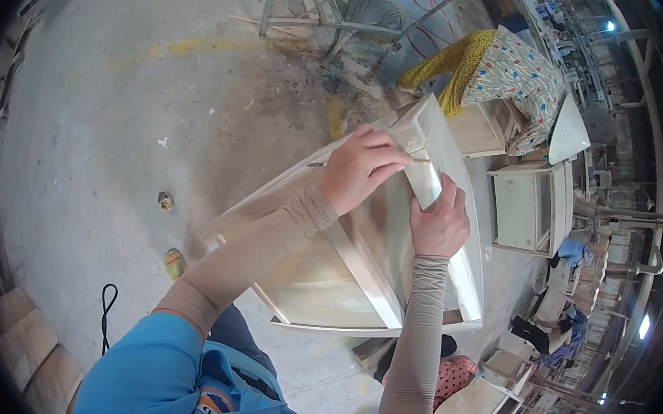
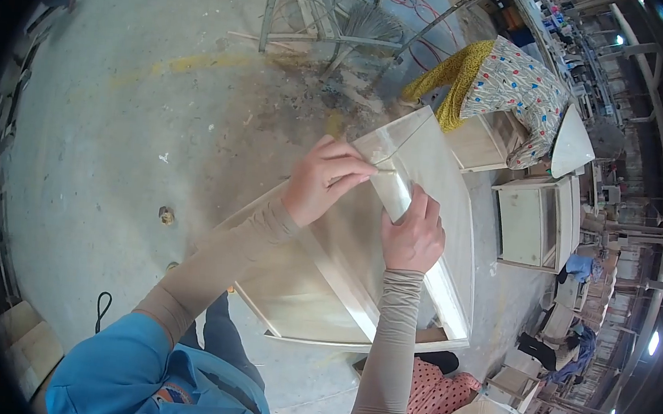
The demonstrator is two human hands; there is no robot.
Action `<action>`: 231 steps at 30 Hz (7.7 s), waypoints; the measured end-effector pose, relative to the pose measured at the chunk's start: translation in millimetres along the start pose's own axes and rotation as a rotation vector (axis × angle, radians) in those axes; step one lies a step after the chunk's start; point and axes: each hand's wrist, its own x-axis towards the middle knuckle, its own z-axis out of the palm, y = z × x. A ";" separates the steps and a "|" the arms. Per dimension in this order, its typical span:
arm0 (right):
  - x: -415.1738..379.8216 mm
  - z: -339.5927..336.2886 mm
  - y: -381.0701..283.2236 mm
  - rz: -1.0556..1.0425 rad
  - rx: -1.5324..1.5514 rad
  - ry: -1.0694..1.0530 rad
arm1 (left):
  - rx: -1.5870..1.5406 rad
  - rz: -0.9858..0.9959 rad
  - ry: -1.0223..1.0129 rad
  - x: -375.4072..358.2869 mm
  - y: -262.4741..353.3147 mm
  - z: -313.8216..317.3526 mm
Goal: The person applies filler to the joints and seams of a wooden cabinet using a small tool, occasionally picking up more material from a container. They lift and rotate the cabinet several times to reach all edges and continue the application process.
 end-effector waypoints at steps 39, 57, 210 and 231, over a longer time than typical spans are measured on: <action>-6.3 -5.5 -3.4 0.011 -0.001 -0.007 | 0.012 -0.049 0.211 7.9 6.1 5.0; -9.6 2.6 0.3 0.008 -0.045 0.010 | -0.168 -0.199 0.330 -23.4 -17.6 -50.9; -199.3 -46.4 11.2 1.484 2.333 0.488 | -0.584 -0.948 -0.348 -114.0 108.7 -14.8; -452.0 -31.0 -152.8 2.078 2.130 0.319 | -0.655 -1.507 -0.122 -337.0 114.2 -173.9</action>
